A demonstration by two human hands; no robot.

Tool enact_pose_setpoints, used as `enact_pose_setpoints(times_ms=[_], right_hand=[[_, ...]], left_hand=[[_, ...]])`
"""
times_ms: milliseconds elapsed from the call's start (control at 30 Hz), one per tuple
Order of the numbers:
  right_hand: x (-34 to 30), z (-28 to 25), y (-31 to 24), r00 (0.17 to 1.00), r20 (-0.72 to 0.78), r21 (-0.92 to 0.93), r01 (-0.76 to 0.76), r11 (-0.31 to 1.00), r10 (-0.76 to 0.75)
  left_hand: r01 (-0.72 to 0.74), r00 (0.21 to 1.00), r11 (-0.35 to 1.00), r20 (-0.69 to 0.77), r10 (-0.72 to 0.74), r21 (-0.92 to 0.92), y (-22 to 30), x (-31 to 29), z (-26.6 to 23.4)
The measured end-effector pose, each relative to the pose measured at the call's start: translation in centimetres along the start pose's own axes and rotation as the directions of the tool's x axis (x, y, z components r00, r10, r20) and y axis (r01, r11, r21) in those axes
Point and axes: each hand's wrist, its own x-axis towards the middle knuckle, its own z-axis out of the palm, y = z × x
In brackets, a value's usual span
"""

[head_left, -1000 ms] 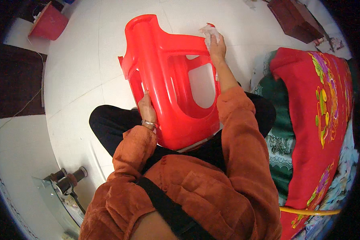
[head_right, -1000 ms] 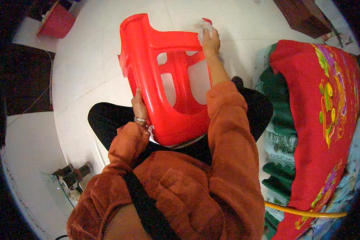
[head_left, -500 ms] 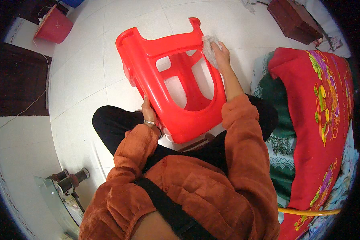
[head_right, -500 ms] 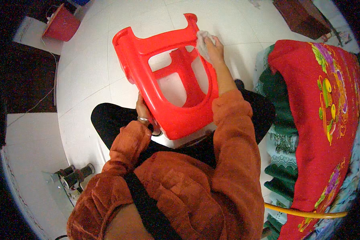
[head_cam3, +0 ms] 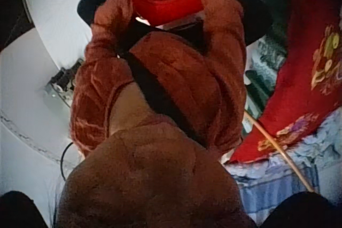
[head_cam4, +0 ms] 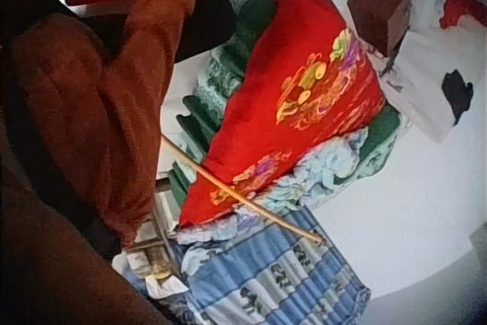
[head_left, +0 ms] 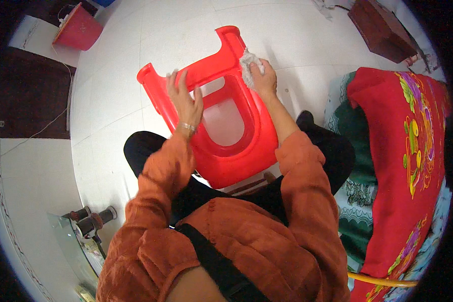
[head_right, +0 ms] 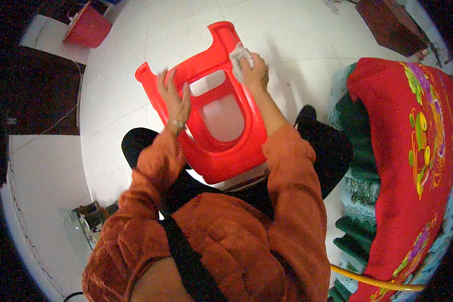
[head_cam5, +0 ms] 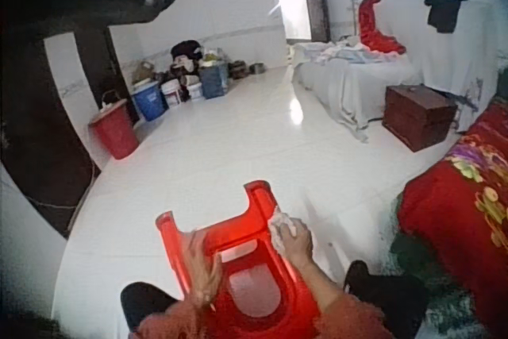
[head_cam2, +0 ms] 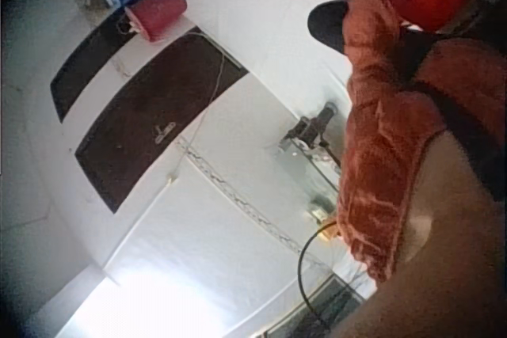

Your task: The person sits on the floor and wipes a red plastic stool with a white cloth, cleaning the seat and legs. They then move to a small wooden box on a bed and wipe its surface with the same cloth.

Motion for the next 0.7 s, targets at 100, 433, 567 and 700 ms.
enact_pose_setpoints(times_ms=[100, 433, 567, 700], right_hand=[[-2.7, 0.6, -2.5, 0.964, 0.013, -0.190, 0.263, 0.946, -0.265], [-1.2, 2.5, -4.8, 0.996, 0.028, -0.359, 0.094, 0.929, -0.090], [2.6, 0.9, -4.8, 0.967, 0.120, 0.044, -0.229, 0.972, 0.223], [1.8, -0.3, -6.5, 0.992, -0.111, -0.067, 0.047, 0.997, -0.054]], left_hand=[[-0.218, 0.972, 0.939, -0.031, 0.235, 0.267, -1.5, 6.8, 2.9], [0.158, 0.844, 0.925, 0.438, -0.308, 0.345, -1.2, 9.0, 4.3], [0.152, 0.859, 0.949, 0.438, -0.264, 0.275, -1.8, 8.2, 2.7], [0.156, 0.857, 0.967, 0.459, -0.233, 0.199, -1.0, 7.3, 1.5]])
